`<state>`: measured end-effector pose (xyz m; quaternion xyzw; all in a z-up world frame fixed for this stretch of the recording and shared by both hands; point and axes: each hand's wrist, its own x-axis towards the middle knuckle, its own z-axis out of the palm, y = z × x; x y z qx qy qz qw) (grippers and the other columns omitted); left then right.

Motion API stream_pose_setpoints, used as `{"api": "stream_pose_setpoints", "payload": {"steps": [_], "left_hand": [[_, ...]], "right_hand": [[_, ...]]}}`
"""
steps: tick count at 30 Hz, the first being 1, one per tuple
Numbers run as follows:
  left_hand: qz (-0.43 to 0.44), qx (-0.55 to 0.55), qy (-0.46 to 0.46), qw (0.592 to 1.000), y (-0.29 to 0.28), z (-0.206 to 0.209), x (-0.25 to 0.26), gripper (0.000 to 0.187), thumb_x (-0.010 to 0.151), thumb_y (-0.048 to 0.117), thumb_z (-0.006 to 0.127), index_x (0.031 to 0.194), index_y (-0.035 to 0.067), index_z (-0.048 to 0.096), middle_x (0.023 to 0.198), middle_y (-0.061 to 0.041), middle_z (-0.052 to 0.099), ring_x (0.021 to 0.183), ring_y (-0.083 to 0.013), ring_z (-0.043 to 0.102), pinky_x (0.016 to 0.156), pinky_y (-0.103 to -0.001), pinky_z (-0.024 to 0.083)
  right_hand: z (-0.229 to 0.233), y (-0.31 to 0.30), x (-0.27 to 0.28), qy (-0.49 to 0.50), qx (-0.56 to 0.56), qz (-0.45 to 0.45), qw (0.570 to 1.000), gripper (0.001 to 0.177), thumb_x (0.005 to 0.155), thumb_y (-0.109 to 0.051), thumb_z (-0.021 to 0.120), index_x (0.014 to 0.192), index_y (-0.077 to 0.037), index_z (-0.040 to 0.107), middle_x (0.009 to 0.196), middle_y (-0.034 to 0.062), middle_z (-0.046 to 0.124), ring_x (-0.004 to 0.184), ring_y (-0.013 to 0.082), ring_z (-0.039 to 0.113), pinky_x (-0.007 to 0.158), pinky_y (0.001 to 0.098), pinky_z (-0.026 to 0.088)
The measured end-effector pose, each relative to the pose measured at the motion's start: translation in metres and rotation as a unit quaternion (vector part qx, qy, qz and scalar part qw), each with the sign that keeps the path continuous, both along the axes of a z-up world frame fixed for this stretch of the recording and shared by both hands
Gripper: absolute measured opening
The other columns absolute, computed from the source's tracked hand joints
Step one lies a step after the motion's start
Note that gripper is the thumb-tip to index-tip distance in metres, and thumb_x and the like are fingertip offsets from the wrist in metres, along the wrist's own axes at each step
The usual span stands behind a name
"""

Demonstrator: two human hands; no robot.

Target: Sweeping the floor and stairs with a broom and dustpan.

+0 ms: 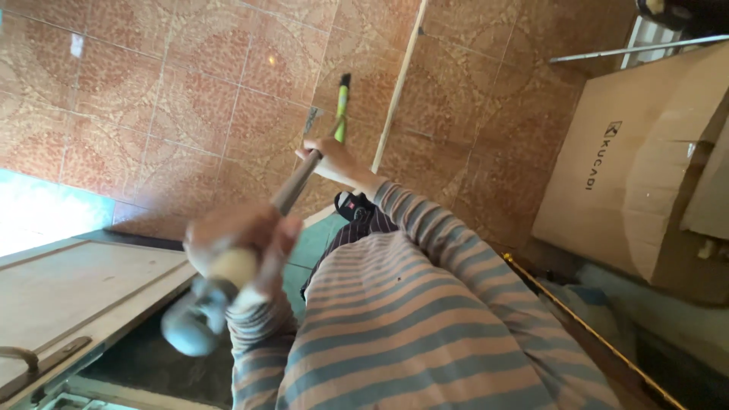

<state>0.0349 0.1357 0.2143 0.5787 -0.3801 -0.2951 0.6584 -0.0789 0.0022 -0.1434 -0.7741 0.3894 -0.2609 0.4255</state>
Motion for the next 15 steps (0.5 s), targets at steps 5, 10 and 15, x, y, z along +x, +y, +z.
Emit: {"api": "stream_pose_setpoints", "payload": {"steps": [5,10,15], "left_hand": [[-0.193,-0.234,-0.041,0.952,0.036,-0.004,0.037,0.02,0.094,0.01,0.072,0.084,0.01,0.054,0.059,-0.001,0.05,0.045,-0.0128,0.049,0.044,-0.031,0.041],[-0.045,-0.351,0.006,0.935,0.017,-0.082,0.06,0.009,0.088,0.007,0.071,0.088,0.009,0.062,0.057,-0.002,0.047,0.044,-0.0107,0.042,0.042,-0.031,0.034],[-0.037,0.004,0.127,0.991,-0.024,-0.124,0.014,0.022,0.088,0.018,0.075,0.083,-0.002,0.068,0.072,-0.008,0.064,0.06,-0.0165,0.057,0.056,-0.03,0.045]], "right_hand": [[0.071,0.009,0.002,0.01,-0.048,0.031,0.998,0.035,0.097,-0.029,0.073,0.072,-0.009,0.058,0.06,0.0102,0.059,0.054,0.0251,0.063,0.054,0.0415,0.047],[0.058,0.004,-0.054,0.071,-0.009,0.05,0.996,0.03,0.098,-0.027,0.071,0.075,-0.01,0.061,0.062,0.0073,0.061,0.053,0.0223,0.061,0.051,0.0395,0.049],[0.017,-0.016,-0.162,0.172,0.0,-0.025,0.985,0.023,0.089,-0.024,0.076,0.076,-0.008,0.067,0.067,0.0135,0.064,0.058,0.0287,0.063,0.055,0.045,0.047]]}}
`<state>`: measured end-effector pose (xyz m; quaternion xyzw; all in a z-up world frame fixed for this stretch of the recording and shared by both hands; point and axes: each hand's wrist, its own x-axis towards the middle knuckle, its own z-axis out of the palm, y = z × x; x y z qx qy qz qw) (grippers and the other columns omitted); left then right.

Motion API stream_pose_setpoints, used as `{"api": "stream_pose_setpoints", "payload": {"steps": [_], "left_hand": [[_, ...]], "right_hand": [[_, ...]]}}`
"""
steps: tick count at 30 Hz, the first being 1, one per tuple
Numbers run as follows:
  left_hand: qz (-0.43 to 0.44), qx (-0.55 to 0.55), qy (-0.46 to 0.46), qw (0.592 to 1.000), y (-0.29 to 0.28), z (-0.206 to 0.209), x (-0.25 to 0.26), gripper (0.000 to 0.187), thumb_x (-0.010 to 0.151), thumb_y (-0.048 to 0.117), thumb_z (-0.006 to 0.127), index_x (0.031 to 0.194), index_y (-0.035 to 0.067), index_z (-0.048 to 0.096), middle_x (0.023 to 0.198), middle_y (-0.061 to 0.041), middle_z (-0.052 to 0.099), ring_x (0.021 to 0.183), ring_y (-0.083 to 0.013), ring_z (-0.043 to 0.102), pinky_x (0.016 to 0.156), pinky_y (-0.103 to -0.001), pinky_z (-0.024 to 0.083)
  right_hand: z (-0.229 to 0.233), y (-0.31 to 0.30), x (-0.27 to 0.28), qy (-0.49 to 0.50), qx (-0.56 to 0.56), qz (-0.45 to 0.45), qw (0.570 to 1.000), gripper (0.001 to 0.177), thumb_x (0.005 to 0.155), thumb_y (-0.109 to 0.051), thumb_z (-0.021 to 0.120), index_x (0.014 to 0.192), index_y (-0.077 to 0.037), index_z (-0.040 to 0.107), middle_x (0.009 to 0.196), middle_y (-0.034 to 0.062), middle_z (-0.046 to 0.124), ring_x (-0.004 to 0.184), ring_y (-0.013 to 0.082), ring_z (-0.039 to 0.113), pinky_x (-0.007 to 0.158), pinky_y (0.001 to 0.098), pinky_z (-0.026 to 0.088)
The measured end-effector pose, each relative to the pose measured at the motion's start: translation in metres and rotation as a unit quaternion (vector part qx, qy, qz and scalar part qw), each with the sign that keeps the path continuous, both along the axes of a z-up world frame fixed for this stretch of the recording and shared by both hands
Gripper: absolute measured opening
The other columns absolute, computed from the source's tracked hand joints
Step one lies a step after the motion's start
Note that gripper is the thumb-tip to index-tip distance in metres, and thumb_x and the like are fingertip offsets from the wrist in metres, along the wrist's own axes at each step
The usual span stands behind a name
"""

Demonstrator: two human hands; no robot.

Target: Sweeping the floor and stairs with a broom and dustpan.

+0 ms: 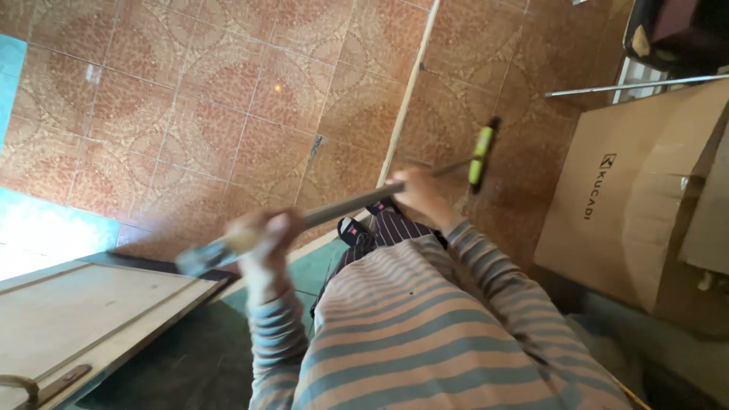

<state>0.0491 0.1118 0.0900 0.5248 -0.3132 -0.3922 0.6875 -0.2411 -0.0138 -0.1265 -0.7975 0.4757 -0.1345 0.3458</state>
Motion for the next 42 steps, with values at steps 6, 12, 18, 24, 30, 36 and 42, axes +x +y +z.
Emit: {"api": "stream_pose_setpoints", "payload": {"steps": [6,12,18,24,30,36,42], "left_hand": [[-0.204,0.099,0.008,0.974,-0.053,-0.062,-0.076,0.029,0.094,0.014,0.072,0.069,0.003,0.064,0.076,-0.006,0.069,0.063,-0.0095,0.055,0.056,-0.027,0.043],[-0.151,0.097,-0.035,0.983,-0.075,-0.031,-0.084,0.029,0.092,0.013,0.075,0.068,0.002,0.063,0.069,-0.006,0.068,0.059,-0.0101,0.056,0.052,-0.028,0.043],[0.0,0.032,-0.103,0.994,-0.056,0.032,-0.067,0.012,0.078,0.007,0.074,0.081,-0.004,0.076,0.057,-0.007,0.061,0.049,-0.0154,0.053,0.05,-0.029,0.038],[0.059,-0.26,-0.034,0.963,-0.09,0.05,-0.06,0.026,0.08,-0.007,0.065,0.07,0.005,0.044,0.056,-0.005,0.048,0.038,-0.0156,0.043,0.042,-0.029,0.032],[0.043,-0.416,-0.052,0.907,-0.126,-0.023,0.003,0.021,0.073,-0.007,0.058,0.071,-0.002,0.037,0.044,-0.001,0.042,0.031,-0.0119,0.038,0.032,-0.031,0.031],[0.099,-0.354,-0.041,0.929,-0.149,-0.117,0.089,0.029,0.088,0.005,0.052,0.069,0.008,0.031,0.05,0.0,0.032,0.032,-0.0098,0.029,0.034,-0.029,0.022],[0.181,-0.301,0.073,0.933,-0.156,-0.146,0.141,0.034,0.092,0.01,0.051,0.071,0.013,0.025,0.05,0.003,0.021,0.039,-0.0062,0.017,0.038,-0.025,0.018]], "right_hand": [[-0.105,-0.021,-0.104,0.042,-0.066,-0.048,0.996,0.031,0.086,-0.023,0.076,0.067,-0.003,0.062,0.073,0.0219,0.064,0.07,0.0422,0.064,0.06,0.0503,0.047],[-0.089,-0.051,-0.061,0.028,-0.015,-0.038,0.999,0.031,0.09,-0.027,0.073,0.07,-0.004,0.065,0.071,0.0227,0.064,0.069,0.042,0.065,0.06,0.0518,0.048],[-0.042,-0.081,0.034,-0.069,0.018,0.102,0.992,0.019,0.09,-0.023,0.067,0.078,-0.009,0.065,0.073,0.0137,0.067,0.067,0.0339,0.067,0.061,0.0444,0.051],[-0.043,-0.137,0.104,-0.129,-0.135,0.102,0.977,0.033,0.094,-0.024,0.073,0.069,-0.009,0.058,0.062,0.0115,0.06,0.058,0.0263,0.061,0.055,0.0411,0.047],[-0.092,-0.196,0.148,-0.063,-0.059,0.123,0.989,0.039,0.105,-0.029,0.068,0.072,-0.011,0.057,0.059,0.0083,0.058,0.053,0.0244,0.06,0.054,0.0388,0.049],[-0.154,-0.232,0.204,-0.121,-0.229,0.105,0.96,0.021,0.094,-0.029,0.068,0.081,-0.013,0.069,0.068,0.0081,0.066,0.061,0.0263,0.066,0.057,0.0415,0.052],[-0.162,-0.237,0.235,0.013,-0.099,0.123,0.987,0.037,0.1,-0.035,0.065,0.072,-0.012,0.066,0.058,0.0089,0.063,0.054,0.027,0.064,0.056,0.044,0.052]]}}
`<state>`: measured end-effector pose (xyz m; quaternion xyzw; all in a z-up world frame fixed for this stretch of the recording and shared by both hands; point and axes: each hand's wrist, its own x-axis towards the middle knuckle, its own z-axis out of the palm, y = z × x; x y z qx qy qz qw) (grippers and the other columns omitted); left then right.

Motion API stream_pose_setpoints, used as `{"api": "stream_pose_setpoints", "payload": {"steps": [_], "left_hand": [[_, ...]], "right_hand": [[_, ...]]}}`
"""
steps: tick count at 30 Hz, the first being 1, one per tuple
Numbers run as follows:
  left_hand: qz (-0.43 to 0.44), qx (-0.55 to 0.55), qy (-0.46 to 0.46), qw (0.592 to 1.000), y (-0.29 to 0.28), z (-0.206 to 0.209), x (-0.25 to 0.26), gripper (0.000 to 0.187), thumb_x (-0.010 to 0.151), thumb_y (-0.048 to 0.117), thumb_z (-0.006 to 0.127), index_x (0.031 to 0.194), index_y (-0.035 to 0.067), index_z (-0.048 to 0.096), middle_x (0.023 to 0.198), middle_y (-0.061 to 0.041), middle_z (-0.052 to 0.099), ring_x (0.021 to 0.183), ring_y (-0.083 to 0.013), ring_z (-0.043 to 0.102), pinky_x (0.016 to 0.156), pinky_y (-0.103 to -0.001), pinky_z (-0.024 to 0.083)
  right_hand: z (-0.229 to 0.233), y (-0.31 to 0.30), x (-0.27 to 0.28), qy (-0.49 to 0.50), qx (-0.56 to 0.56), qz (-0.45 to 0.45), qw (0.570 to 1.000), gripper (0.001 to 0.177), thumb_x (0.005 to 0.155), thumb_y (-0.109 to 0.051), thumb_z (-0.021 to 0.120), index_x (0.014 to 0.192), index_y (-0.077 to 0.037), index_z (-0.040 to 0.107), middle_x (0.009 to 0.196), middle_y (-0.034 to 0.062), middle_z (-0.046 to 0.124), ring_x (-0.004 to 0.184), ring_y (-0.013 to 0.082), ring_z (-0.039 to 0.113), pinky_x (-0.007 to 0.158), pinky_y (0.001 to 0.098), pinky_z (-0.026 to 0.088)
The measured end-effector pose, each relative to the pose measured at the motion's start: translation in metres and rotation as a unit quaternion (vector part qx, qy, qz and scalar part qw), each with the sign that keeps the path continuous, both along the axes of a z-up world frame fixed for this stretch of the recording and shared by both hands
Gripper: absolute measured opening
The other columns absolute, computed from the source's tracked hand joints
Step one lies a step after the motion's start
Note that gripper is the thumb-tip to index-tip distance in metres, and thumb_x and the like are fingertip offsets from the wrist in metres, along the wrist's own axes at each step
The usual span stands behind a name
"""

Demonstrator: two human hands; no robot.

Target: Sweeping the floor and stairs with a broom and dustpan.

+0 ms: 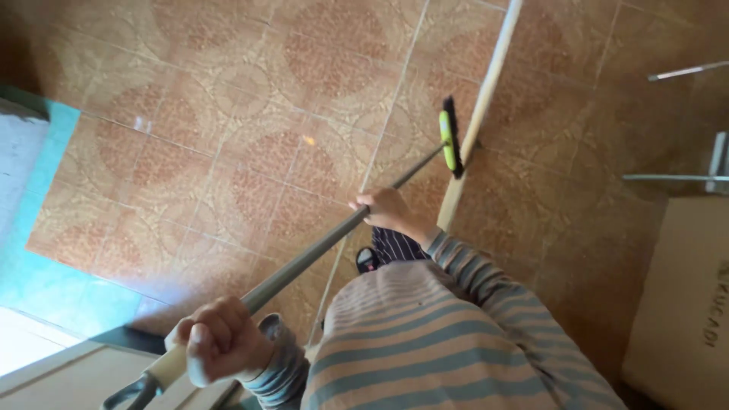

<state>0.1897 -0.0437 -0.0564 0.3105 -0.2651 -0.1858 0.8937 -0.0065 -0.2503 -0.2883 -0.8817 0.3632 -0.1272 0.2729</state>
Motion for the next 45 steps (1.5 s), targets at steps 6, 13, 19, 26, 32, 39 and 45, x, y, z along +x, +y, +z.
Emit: {"api": "stream_pose_setpoints", "payload": {"steps": [6,13,19,26,32,39,45], "left_hand": [[-0.065,0.012,0.05,0.997,-0.075,-0.012,0.017,0.041,0.094,0.009,0.051,0.064,0.016,0.025,0.049,0.005,0.022,0.04,-0.0058,0.015,0.04,-0.025,0.016],[-0.147,0.001,-0.021,0.989,-0.211,-0.007,-0.014,0.035,0.089,0.007,0.053,0.064,0.014,0.03,0.048,0.002,0.027,0.039,-0.009,0.021,0.04,-0.03,0.019],[-0.127,-0.073,-0.047,0.988,-0.338,0.005,-0.066,0.011,0.083,-0.001,0.056,0.076,0.006,0.05,0.048,0.003,0.026,0.036,-0.0083,0.024,0.035,-0.028,0.02],[-0.07,-0.065,-0.09,0.991,-0.457,-0.01,-0.1,0.026,0.084,-0.003,0.054,0.109,0.003,0.057,0.053,0.0,0.025,0.037,-0.0083,0.024,0.033,-0.029,0.022],[-0.173,-0.055,-0.069,0.981,-0.576,-0.008,-0.107,0.019,0.093,-0.001,0.046,0.09,0.014,0.058,0.051,0.001,0.025,0.039,-0.0066,0.019,0.037,-0.027,0.015],[-0.11,-0.054,-0.063,0.99,-0.755,-0.015,-0.147,0.024,0.083,-0.002,0.05,0.087,-0.017,0.031,0.05,0.003,0.026,0.035,-0.0082,0.023,0.035,-0.029,0.018],[-0.162,-0.027,-0.045,0.985,-0.858,-0.016,-0.171,0.028,0.093,-0.002,0.052,0.072,0.009,0.038,0.056,0.002,0.03,0.038,-0.0079,0.024,0.039,-0.028,0.019]], "right_hand": [[-0.015,-0.057,-0.001,-0.048,-0.024,-0.003,0.999,0.035,0.101,-0.029,0.066,0.07,-0.011,0.064,0.058,0.0085,0.062,0.053,0.0255,0.063,0.057,0.0416,0.052],[-0.015,-0.156,-0.025,-0.1,-0.022,-0.057,0.993,0.027,0.096,-0.028,0.069,0.076,-0.01,0.067,0.068,0.0123,0.065,0.063,0.0317,0.067,0.058,0.0436,0.053],[-0.028,-0.256,-0.061,-0.119,0.001,-0.037,0.992,0.026,0.094,-0.029,0.071,0.076,-0.011,0.068,0.068,0.0108,0.066,0.066,0.0313,0.068,0.06,0.0442,0.053],[-0.013,-0.369,-0.101,-0.134,0.001,-0.038,0.99,0.031,0.097,-0.027,0.072,0.074,-0.006,0.066,0.065,0.012,0.062,0.062,0.0309,0.064,0.059,0.0451,0.051],[-0.013,-0.498,-0.124,-0.135,0.01,-0.041,0.99,0.025,0.096,-0.02,0.077,0.077,-0.006,0.069,0.064,0.0093,0.062,0.058,0.0224,0.06,0.058,0.0406,0.048],[-0.036,-0.67,-0.163,-0.132,-0.022,-0.089,0.987,0.02,0.086,-0.013,0.08,0.079,-0.004,0.063,0.068,0.01,0.061,0.06,0.0217,0.059,0.055,0.0384,0.048],[-0.058,-0.797,-0.197,-0.097,-0.065,-0.046,0.992,0.022,0.084,-0.006,0.075,0.075,-0.009,0.055,0.068,0.0069,0.059,0.063,0.0209,0.059,0.059,0.0377,0.051]]}}
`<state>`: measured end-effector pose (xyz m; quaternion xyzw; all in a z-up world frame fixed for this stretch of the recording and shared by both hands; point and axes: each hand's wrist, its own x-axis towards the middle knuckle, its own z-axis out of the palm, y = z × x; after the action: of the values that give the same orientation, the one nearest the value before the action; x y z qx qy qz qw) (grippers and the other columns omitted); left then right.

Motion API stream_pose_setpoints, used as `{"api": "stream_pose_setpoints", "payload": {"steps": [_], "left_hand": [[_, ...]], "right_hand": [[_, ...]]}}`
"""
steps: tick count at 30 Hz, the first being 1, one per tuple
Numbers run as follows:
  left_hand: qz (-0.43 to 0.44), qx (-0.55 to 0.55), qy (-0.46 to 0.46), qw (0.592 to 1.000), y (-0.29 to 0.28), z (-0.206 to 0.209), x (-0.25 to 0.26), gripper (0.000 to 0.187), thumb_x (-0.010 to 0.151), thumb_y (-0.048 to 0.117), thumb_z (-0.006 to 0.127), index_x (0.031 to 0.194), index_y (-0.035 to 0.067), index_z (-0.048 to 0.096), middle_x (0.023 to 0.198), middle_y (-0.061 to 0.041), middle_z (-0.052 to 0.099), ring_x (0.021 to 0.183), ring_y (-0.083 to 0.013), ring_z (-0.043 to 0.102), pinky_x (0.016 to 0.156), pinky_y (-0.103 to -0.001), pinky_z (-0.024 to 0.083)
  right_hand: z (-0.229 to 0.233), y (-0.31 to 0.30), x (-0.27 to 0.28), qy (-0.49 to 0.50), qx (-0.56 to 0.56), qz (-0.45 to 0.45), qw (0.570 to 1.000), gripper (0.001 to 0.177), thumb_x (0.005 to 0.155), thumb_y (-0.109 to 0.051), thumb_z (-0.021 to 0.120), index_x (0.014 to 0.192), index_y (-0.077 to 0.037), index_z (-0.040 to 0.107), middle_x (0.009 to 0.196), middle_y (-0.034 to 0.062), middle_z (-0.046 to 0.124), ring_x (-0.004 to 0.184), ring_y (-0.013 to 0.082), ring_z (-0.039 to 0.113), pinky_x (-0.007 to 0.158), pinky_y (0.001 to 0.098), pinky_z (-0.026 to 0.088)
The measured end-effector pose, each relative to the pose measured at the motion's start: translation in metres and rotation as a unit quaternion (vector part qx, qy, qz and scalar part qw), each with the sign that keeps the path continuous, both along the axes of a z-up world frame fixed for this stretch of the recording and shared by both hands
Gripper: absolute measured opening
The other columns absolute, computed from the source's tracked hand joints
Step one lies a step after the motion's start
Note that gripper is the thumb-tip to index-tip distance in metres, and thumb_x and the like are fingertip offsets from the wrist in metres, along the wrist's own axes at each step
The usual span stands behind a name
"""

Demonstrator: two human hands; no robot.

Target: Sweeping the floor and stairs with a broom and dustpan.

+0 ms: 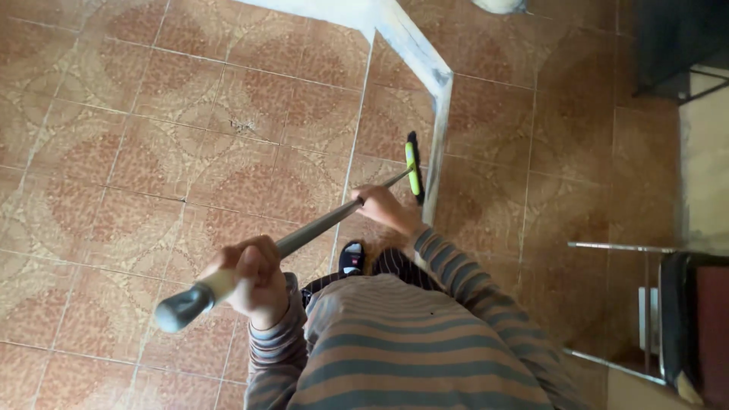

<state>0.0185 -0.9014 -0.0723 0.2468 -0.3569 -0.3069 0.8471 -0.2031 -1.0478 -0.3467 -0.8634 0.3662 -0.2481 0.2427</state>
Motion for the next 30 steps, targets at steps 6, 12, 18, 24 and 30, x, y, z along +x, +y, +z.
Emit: {"api": "stream_pose_setpoints", "payload": {"steps": [6,12,18,24,30], "left_hand": [[-0.053,0.035,-0.032,0.997,-0.103,-0.01,-0.029,0.035,0.096,-0.007,0.055,0.073,0.009,0.034,0.059,-0.003,0.034,0.049,-0.0149,0.033,0.049,-0.034,0.028],[0.012,0.028,-0.018,0.999,-0.225,-0.057,-0.067,0.038,0.097,-0.005,0.056,0.07,0.012,0.034,0.056,0.003,0.032,0.045,-0.0092,0.03,0.044,-0.031,0.028],[-0.033,0.067,-0.097,0.992,-0.365,-0.052,-0.129,0.027,0.09,-0.001,0.049,0.07,0.013,0.037,0.054,0.002,0.034,0.042,-0.0087,0.032,0.041,-0.026,0.027],[-0.042,0.15,-0.236,0.959,-0.42,-0.012,-0.156,0.03,0.09,-0.006,0.055,0.067,0.01,0.046,0.058,-0.002,0.047,0.048,-0.0088,0.04,0.044,-0.027,0.029],[0.038,0.15,-0.345,0.926,-0.409,0.034,-0.133,0.027,0.092,-0.006,0.059,0.071,0.005,0.048,0.064,-0.006,0.055,0.05,-0.0089,0.048,0.044,-0.028,0.035]], "right_hand": [[0.011,-0.115,-0.031,0.038,0.007,0.006,0.999,0.027,0.083,-0.014,0.079,0.075,-0.006,0.055,0.069,0.0121,0.062,0.064,0.0306,0.064,0.06,0.0433,0.05],[-0.016,-0.223,-0.06,-0.017,-0.013,-0.02,1.0,0.02,0.085,-0.016,0.076,0.076,-0.007,0.06,0.067,0.0115,0.062,0.064,0.0325,0.065,0.057,0.0428,0.049],[-0.017,-0.313,-0.101,-0.063,0.033,-0.169,0.983,0.028,0.094,-0.03,0.072,0.077,-0.009,0.067,0.063,0.0097,0.064,0.053,0.0265,0.064,0.051,0.0404,0.049],[-0.045,-0.378,-0.101,-0.127,-0.001,-0.157,0.979,0.006,0.086,-0.012,0.072,0.08,-0.013,0.071,0.071,0.0112,0.069,0.066,0.0281,0.069,0.058,0.0407,0.052],[0.006,-0.391,-0.098,-0.087,-0.016,-0.097,0.991,0.01,0.084,-0.012,0.074,0.078,-0.011,0.066,0.071,0.0099,0.068,0.066,0.0264,0.067,0.059,0.0394,0.054]]}}
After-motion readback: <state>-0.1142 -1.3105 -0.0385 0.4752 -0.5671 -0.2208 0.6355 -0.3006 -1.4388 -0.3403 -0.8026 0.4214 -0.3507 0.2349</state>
